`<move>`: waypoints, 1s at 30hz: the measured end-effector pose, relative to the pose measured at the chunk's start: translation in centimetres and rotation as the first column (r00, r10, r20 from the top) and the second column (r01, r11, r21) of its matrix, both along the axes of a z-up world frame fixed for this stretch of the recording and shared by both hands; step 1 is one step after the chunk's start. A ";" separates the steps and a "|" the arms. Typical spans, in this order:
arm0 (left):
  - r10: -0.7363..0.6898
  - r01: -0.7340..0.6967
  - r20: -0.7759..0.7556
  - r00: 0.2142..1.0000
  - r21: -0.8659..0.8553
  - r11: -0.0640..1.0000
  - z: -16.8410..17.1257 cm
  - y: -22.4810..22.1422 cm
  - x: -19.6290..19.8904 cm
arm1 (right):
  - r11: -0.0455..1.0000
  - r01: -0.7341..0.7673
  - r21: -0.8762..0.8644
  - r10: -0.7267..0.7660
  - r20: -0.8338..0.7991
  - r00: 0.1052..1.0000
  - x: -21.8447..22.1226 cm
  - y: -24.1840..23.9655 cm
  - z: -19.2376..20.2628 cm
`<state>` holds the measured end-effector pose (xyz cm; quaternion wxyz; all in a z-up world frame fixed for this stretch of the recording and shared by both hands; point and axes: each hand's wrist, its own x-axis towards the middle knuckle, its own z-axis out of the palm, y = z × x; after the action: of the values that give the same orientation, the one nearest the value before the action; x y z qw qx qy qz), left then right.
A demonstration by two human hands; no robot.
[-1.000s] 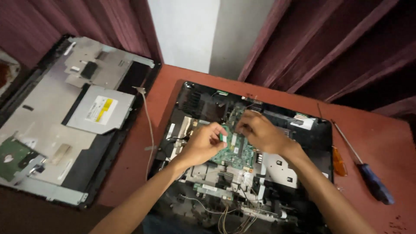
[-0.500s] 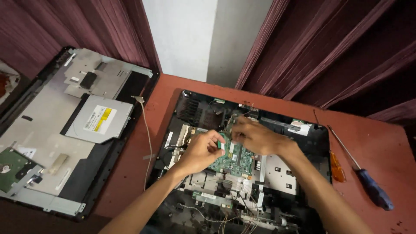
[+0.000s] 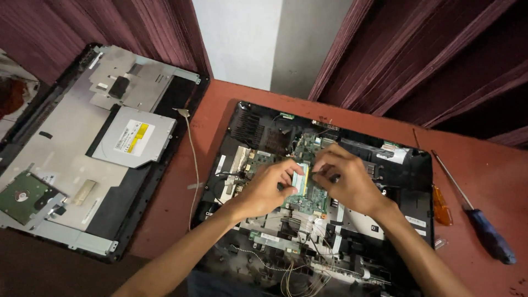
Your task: Repairing a laptop by connecting internal ribbon cables and using a screwdriver to secure components.
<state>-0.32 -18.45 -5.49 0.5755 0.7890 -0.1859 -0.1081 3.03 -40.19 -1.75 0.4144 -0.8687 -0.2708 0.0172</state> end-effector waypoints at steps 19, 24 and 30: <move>0.072 -0.072 0.011 0.997 0.084 0.994 -1.0 -0.6 2.0 | 0.984 0.038 0.175 -0.011 -0.149 0.989 -0.3 -1.4 -0.4; 0.084 -0.083 -0.043 0.996 0.031 0.996 -0.9 -0.4 2.2 | 0.966 0.020 0.258 0.020 -0.154 0.988 0.2 -1.7 -1.3; 0.092 -0.097 -0.098 0.991 -0.052 0.994 0.3 0.1 1.8 | 0.953 0.106 0.283 -0.053 -0.189 0.980 -0.1 -1.3 -1.5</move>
<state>1.45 -18.36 -5.20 0.6104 0.7742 -0.1237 -0.1127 2.97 -41.52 -3.25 0.5609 -0.8033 -0.1966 0.0387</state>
